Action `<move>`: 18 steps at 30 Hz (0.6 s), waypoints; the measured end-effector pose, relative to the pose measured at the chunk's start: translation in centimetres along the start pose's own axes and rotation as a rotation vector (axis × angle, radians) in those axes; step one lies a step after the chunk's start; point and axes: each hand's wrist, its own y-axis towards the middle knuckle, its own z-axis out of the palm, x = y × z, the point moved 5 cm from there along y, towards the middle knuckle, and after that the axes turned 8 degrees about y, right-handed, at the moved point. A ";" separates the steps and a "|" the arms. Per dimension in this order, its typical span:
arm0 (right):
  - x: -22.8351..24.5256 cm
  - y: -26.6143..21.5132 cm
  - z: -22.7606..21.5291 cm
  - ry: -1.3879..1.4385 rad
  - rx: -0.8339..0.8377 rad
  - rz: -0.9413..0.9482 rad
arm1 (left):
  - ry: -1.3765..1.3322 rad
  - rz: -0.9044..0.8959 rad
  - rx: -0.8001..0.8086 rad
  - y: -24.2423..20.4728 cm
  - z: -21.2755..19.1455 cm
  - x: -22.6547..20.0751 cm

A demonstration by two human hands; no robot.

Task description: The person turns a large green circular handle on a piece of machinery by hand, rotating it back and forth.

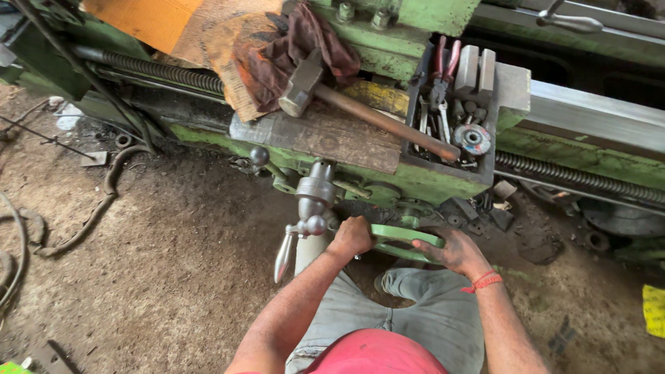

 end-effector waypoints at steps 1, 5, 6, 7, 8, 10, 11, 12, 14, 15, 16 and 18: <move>-0.1 0.1 0.0 -0.014 -0.006 -0.024 | -0.004 -0.001 -0.010 0.0 0.0 0.1; -0.4 0.5 0.0 -0.065 -0.018 -0.077 | 0.000 -0.007 -0.039 0.2 0.5 0.5; -0.4 0.5 0.0 -0.076 -0.017 -0.081 | 0.006 -0.010 -0.043 0.3 0.7 0.7; -0.4 0.4 0.0 -0.073 -0.015 -0.062 | 0.009 -0.001 -0.042 0.4 0.9 0.8; -0.4 0.5 -0.1 -0.070 -0.013 -0.044 | 0.011 0.009 -0.042 0.6 1.1 1.0; -0.4 0.3 -0.2 -0.055 -0.011 -0.041 | 0.058 0.065 -0.050 0.7 1.9 1.1; -0.2 0.3 -0.2 -0.044 -0.014 -0.059 | 0.103 0.115 -0.062 0.8 2.2 1.1; -0.1 0.4 -0.3 -0.033 -0.018 -0.076 | 0.077 0.070 -0.061 1.1 2.5 1.6; -0.3 0.3 -0.2 -0.062 -0.013 -0.050 | 0.058 0.026 -0.054 1.3 3.1 2.1; -0.3 0.4 -0.3 -0.077 -0.018 -0.039 | 0.065 0.026 -0.058 1.4 3.2 2.2; -0.3 0.4 -0.3 -0.092 -0.023 -0.029 | 0.065 0.057 -0.072 1.5 3.1 2.1; -0.3 0.1 -0.2 -0.102 -0.027 -0.019 | 0.051 0.065 -0.062 1.1 3.1 1.9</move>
